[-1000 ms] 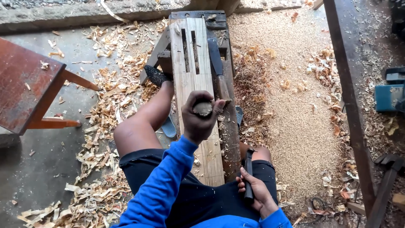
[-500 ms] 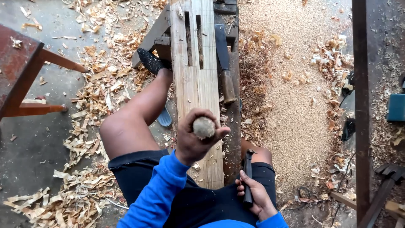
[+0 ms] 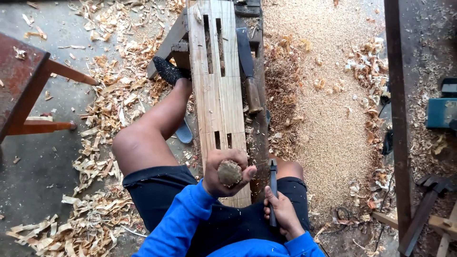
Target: Using a chisel and hammer to carve mortise joints in a wooden beam.
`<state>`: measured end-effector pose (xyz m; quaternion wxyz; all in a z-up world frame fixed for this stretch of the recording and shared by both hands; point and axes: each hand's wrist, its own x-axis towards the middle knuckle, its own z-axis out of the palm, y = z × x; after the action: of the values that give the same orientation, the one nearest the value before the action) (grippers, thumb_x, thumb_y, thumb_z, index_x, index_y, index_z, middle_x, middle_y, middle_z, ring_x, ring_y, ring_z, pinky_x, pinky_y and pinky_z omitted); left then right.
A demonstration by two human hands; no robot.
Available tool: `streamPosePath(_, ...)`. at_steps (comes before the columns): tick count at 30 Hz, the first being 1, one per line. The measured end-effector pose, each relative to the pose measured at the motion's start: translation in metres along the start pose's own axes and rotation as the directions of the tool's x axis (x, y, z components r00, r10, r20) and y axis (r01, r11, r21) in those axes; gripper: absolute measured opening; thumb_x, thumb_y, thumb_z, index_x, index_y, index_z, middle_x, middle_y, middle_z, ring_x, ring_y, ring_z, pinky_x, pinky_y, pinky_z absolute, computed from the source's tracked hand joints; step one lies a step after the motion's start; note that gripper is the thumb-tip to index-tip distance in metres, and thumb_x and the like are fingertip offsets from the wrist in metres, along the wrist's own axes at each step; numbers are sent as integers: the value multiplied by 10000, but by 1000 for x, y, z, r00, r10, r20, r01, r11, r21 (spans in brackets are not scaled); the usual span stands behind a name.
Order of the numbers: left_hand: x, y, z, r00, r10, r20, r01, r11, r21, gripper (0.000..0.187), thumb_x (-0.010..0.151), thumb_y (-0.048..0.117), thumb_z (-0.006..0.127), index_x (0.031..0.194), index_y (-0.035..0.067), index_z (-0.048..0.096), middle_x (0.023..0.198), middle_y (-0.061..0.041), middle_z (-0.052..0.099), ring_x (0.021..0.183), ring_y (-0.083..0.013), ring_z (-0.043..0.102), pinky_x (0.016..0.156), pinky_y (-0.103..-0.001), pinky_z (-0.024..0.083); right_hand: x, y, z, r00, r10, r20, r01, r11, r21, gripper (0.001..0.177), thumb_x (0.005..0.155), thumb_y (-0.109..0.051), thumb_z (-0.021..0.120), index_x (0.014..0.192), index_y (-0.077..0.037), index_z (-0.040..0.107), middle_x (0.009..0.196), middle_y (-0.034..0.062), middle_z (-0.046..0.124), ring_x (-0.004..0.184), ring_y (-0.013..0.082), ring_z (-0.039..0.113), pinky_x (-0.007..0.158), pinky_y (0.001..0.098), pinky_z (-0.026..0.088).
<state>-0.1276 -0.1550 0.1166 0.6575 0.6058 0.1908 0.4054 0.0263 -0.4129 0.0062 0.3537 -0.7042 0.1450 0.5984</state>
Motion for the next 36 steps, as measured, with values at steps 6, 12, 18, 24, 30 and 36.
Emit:
streamPosePath(6, 4, -17, 1, 997, -72, 27, 71, 997, 33, 197, 938, 141, 774, 806, 57, 654, 703, -14, 657, 636, -69, 628, 588, -237, 517, -58, -45, 22, 952, -304, 24, 296, 904, -308, 467, 906, -501, 665, 947, -47, 560, 617, 34, 545, 453, 108, 515, 419, 266, 429)
streamPosePath(12, -5, -42, 2, 991, -9, -130, 31, 986, 164, 223, 906, 182, 804, 812, 46, 654, 708, 5, 662, 655, -51, 633, 604, -228, 523, -180, -112, 32, 495, -844, 207, 869, 479, -125, 461, 967, -263, 668, 1323, -26, 494, 834, 18, 615, 643, 56, 563, 568, 211, 457)
streamPosePath(18, -16, -78, 4, 981, 32, -190, 0, 987, 162, 214, 903, 178, 797, 820, 41, 656, 719, 1, 664, 673, -60, 625, 624, -235, 526, -208, -144, 38, 42, -934, 354, 974, -41, -222, 397, 948, -185, 708, 1244, -14, 507, 990, 45, 639, 871, 141, 623, 744, 290, 515)
streamPosePath(24, -22, -102, 3, 983, 92, -161, -74, 991, 114, 165, 822, 172, 798, 851, 37, 709, 757, -6, 693, 701, -76, 659, 625, -245, 528, -170, -168, 70, 465, -628, 624, 790, -23, -612, 303, 956, -245, 765, 1121, -60, 590, 792, 127, 630, 701, 255, 630, 645, 383, 473)
streamPosePath(30, -26, -102, 14, 961, 222, -164, -158, 929, 335, 216, 780, 199, 822, 831, 34, 693, 757, -67, 682, 716, -146, 653, 641, -274, 528, -241, -168, 50, 251, -744, 619, 912, -34, -410, 336, 890, -338, 761, 1046, -76, 621, 637, 144, 625, 563, 301, 631, 559, 431, 494)
streamPosePath(36, -24, -93, 17, 975, 150, -165, -91, 943, 321, 191, 845, 206, 793, 807, 47, 694, 703, -74, 684, 638, -151, 677, 609, -277, 550, -173, -145, 59, 339, -744, 576, 823, -63, -565, 362, 916, -394, 727, 1038, -77, 602, 709, 189, 656, 668, 408, 645, 606, 489, 503)
